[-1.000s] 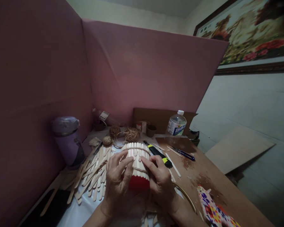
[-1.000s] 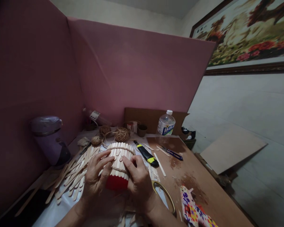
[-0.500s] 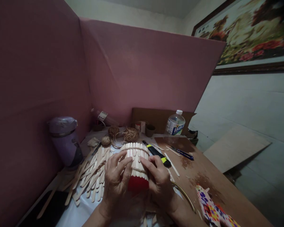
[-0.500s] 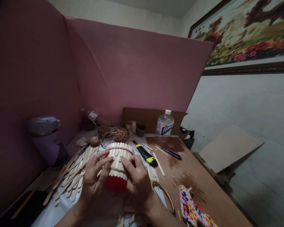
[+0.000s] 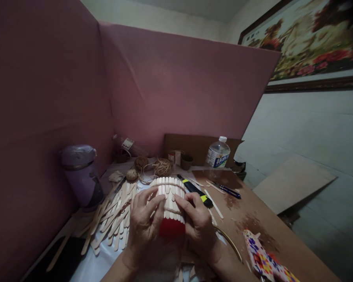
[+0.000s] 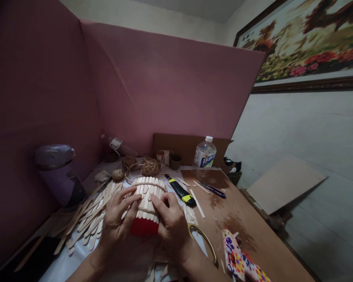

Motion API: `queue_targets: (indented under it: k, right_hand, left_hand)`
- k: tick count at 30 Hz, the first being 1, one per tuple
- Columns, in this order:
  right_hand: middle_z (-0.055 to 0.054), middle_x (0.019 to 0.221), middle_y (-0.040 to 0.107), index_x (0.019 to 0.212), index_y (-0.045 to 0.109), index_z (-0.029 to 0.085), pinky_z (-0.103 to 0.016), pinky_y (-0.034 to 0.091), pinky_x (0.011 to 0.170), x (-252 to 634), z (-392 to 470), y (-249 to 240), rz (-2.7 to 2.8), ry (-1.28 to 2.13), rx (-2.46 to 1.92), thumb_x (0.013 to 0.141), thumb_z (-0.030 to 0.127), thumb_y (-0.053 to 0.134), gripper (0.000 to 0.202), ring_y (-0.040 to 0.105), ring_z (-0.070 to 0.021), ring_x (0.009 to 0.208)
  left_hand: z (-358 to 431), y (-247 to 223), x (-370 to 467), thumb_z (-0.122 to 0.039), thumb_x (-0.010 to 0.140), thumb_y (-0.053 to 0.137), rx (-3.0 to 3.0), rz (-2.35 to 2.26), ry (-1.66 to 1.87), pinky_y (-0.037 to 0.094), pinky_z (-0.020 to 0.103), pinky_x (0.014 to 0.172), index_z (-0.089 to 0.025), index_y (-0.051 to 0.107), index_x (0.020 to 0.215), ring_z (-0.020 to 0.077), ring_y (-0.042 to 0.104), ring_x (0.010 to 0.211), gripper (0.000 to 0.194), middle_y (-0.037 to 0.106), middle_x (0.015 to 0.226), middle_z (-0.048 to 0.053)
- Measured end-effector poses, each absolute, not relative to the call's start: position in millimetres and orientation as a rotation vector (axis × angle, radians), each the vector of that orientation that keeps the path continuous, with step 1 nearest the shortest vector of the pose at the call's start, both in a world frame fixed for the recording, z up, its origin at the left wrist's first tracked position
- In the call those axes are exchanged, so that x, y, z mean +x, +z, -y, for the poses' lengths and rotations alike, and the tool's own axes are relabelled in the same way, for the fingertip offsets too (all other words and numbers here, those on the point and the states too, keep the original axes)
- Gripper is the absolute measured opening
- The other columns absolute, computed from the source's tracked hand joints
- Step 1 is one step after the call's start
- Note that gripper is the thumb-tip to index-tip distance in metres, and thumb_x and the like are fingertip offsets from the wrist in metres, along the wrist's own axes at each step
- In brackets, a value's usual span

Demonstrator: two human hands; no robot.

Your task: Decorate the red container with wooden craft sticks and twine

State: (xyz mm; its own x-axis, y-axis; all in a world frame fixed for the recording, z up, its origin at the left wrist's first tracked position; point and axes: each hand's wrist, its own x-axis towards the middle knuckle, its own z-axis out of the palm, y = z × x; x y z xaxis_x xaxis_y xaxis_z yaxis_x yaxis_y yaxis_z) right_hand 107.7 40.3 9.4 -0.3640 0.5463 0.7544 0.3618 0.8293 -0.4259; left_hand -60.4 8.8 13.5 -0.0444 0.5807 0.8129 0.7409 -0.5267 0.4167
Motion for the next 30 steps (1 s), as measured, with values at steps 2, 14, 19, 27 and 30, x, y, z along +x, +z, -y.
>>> queue_targets:
  k: [2, 14, 19, 27, 30]
  right_hand:
    - [-0.005, 0.091, 0.044, 0.124, 0.054, 0.021, -0.026, 0.049, 0.067, 107.8, -40.8, 9.4, 1.989, 0.224, -0.669, 0.081, 0.006, 0.049, 0.046, 0.051, -0.0155, 0.078]
    - [-0.005, 0.091, 0.044, 0.123, 0.055, 0.021, -0.025, 0.048, 0.067, 107.9, -41.9, 8.9, 1.97, 0.253, -0.662, 0.082, 0.006, 0.051, 0.044, 0.05, -0.0153, 0.078]
    - [-0.006, 0.092, 0.044, 0.122, 0.056, 0.019, -0.025, 0.048, 0.068, 107.5, -41.0, 7.8, 1.97, 0.267, -0.668, 0.082, 0.005, 0.05, 0.043, 0.051, -0.0155, 0.081]
    - [-0.006, 0.091, 0.044, 0.122, 0.056, 0.019, -0.025, 0.048, 0.068, 107.8, -40.6, 11.4, 1.978, 0.24, -0.66, 0.081, 0.005, 0.051, 0.043, 0.051, -0.0157, 0.079]
    - [-0.006, 0.092, 0.044, 0.122, 0.056, 0.019, -0.026, 0.048, 0.068, 107.8, -40.3, 11.6, 1.984, 0.246, -0.679, 0.081, 0.007, 0.051, 0.043, 0.051, -0.0161, 0.08]
  left_hand:
    - [-9.0, 14.3, -61.1, -0.013, 0.084, 0.052, -2.066, 1.444, -1.598, 0.039, 0.039, 0.088, -0.025, 0.06, 0.102, 0.0209, 0.05, 0.106, 0.023, 0.053, 0.113, 0.005]
    - [-8.4, 13.6, -61.3, -0.014, 0.084, 0.051, -2.06, 1.421, -1.556, 0.038, 0.039, 0.088, -0.024, 0.06, 0.102, 0.0218, 0.05, 0.105, 0.023, 0.054, 0.113, 0.006]
    - [-8.1, 14.9, -60.7, -0.014, 0.084, 0.051, -2.058, 1.42, -1.549, 0.039, 0.039, 0.088, -0.024, 0.061, 0.102, 0.0221, 0.05, 0.105, 0.023, 0.054, 0.113, 0.006]
    - [-10.1, 12.6, -61.0, -0.012, 0.083, 0.053, -2.044, 1.392, -1.581, 0.039, 0.039, 0.088, -0.024, 0.057, 0.102, 0.022, 0.051, 0.105, 0.023, 0.054, 0.112, 0.006]
    - [-10.4, 11.9, -61.1, -0.013, 0.083, 0.052, -2.038, 1.398, -1.603, 0.039, 0.04, 0.088, -0.022, 0.055, 0.103, 0.0221, 0.051, 0.105, 0.022, 0.055, 0.111, 0.007]
